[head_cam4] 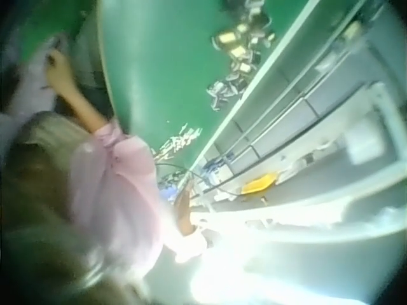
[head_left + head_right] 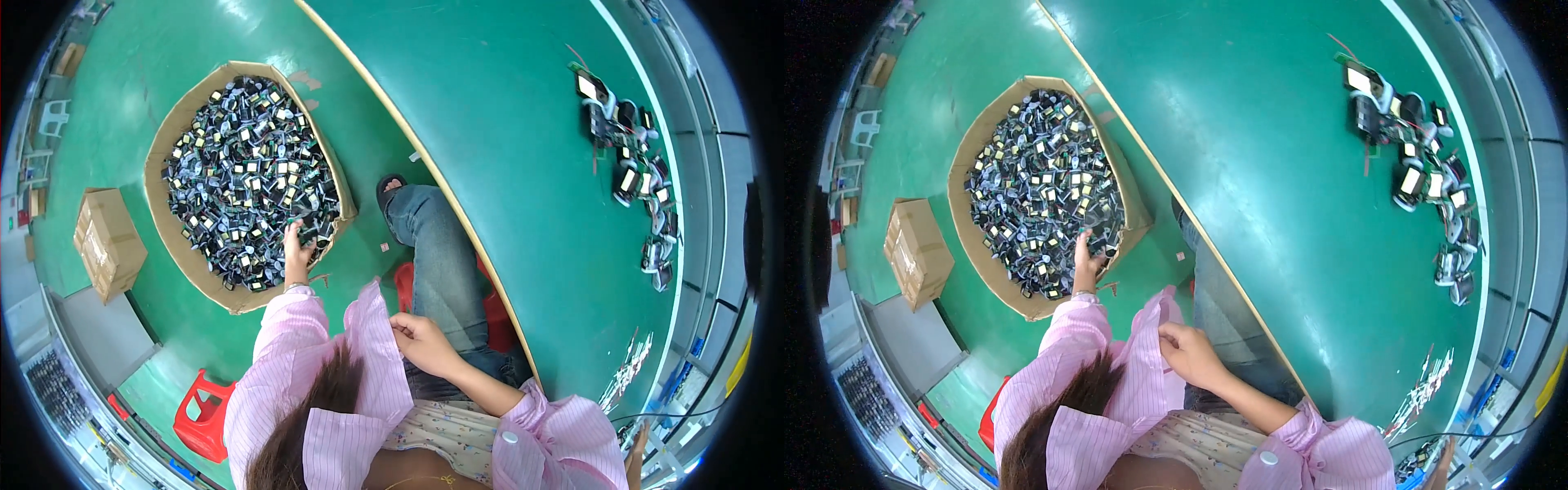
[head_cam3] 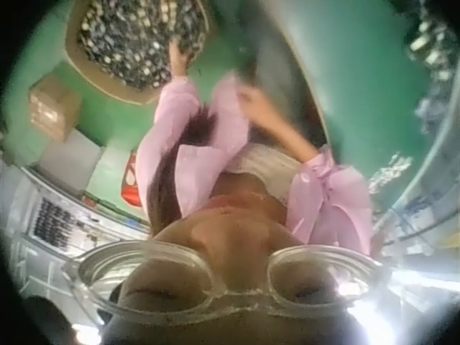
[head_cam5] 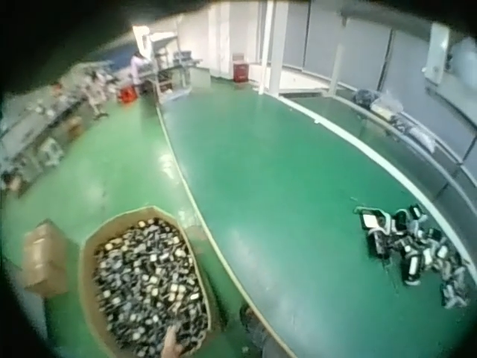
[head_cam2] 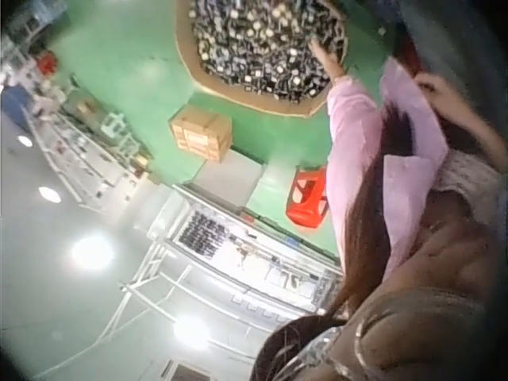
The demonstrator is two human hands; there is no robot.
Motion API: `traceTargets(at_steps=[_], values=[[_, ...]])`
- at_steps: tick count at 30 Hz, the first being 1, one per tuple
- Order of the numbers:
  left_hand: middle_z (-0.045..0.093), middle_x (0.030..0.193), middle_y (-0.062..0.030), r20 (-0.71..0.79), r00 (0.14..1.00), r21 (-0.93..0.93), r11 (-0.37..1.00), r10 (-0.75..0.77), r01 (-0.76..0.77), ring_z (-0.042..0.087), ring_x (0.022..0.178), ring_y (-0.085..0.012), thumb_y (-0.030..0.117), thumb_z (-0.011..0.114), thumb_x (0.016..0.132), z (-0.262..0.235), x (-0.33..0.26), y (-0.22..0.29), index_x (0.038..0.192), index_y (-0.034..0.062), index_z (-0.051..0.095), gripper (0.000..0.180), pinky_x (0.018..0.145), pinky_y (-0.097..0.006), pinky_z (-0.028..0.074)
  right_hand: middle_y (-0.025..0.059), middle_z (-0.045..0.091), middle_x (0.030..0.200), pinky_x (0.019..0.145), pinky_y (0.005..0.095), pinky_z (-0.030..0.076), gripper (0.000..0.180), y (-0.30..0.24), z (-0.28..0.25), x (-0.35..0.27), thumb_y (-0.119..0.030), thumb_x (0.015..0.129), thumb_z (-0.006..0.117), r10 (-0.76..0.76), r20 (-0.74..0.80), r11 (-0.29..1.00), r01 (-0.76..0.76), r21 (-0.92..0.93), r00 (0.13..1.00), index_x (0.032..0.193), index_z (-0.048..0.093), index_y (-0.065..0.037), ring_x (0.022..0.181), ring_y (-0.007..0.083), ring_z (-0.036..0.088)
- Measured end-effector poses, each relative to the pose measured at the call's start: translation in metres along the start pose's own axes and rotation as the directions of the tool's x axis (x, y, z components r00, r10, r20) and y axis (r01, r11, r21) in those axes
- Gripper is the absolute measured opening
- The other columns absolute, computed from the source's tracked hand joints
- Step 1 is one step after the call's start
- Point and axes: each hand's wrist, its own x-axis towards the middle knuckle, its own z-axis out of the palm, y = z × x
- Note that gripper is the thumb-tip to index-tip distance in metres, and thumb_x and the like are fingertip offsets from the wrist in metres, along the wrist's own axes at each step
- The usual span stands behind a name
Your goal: The person assembles small electronic units by inserting metal pins and wires into plastic housings by hand, taking components from a cardboard box.
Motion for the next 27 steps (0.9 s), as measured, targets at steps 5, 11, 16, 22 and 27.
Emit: traceTargets(at_steps=[5, 11, 16, 22, 27], values=[[0.059, 0.100, -0.0023, 0.094, 0.993, -0.323, 0.946, 0.072, -0.038, 0.055, 0.084, -0.0203, 0.023, 0.074, 0.074, -0.007, -0.034, 0.044, 0.095, 0.0188, 0.058, 0.026, 0.058, -0.033, 0.046, 0.0096, 0.060, 0.074, 0.060, 0.0309, 0.045, 0.013, 0.002, -0.004, -0.029, -0.008, 0.088, 0.055, -0.079, 0.016, 0.997, 0.079, -0.011, 0.997, 0.094, 0.061, 0.001, 0.066, 0.0166, 0.056], [0.060, 0.107, -0.0076, 0.312, 0.855, -0.471, 0.849, 0.414, -0.239, 0.058, 0.085, -0.0227, 0.021, 0.069, 0.080, 0.015, -0.117, 0.119, 0.114, 0.0195, 0.059, 0.036, 0.056, -0.034, 0.047, 0.0195, 0.064, 0.075, 0.060, 0.0382, 0.047, 0.016, -0.008, -0.017, -0.081, -0.011, 0.084, 0.057, -0.228, -0.035, 0.973, 0.228, 0.016, 0.973, 0.090, 0.062, 0.002, 0.066, 0.0302, 0.064], [0.050, 0.121, -0.0180, 0.694, 0.437, -0.490, 0.820, 0.572, -0.295, 0.055, 0.101, -0.0280, 0.019, 0.064, 0.083, 0.094, -0.244, 0.183, 0.126, 0.0168, 0.052, 0.045, 0.063, -0.038, 0.054, 0.0158, 0.065, 0.075, 0.062, 0.0352, 0.048, 0.018, -0.016, -0.040, -0.135, -0.013, 0.085, 0.057, -0.327, 0.009, 0.941, 0.325, 0.096, 0.945, 0.092, 0.063, 0.003, 0.066, 0.0230, 0.063], [0.047, 0.126, -0.0109, 0.870, -0.058, -0.453, 0.748, 0.489, -0.485, 0.047, 0.104, -0.0288, 0.029, 0.070, 0.069, 0.237, -0.396, 0.138, 0.126, 0.0232, 0.050, 0.061, 0.091, -0.043, 0.041, 0.0119, 0.065, 0.077, 0.062, 0.0320, 0.047, 0.019, -0.010, -0.080, -0.191, -0.014, 0.089, 0.056, -0.403, -0.055, 0.898, 0.406, 0.170, 0.914, 0.094, 0.063, 0.003, 0.067, 0.0183, 0.060], [0.052, 0.113, -0.0097, 0.991, -0.097, -0.135, 0.749, 0.094, -0.648, 0.053, 0.099, -0.0220, 0.024, 0.077, 0.065, 0.326, -0.471, 0.051, 0.112, 0.0053, 0.057, 0.054, 0.085, -0.031, 0.045, 0.0060, 0.066, 0.090, 0.071, 0.0267, 0.047, 0.019, -0.017, -0.135, -0.258, -0.015, 0.093, 0.055, -0.485, -0.212, 0.851, 0.514, 0.111, 0.848, 0.102, 0.064, -0.001, 0.080, 0.0112, 0.061]])
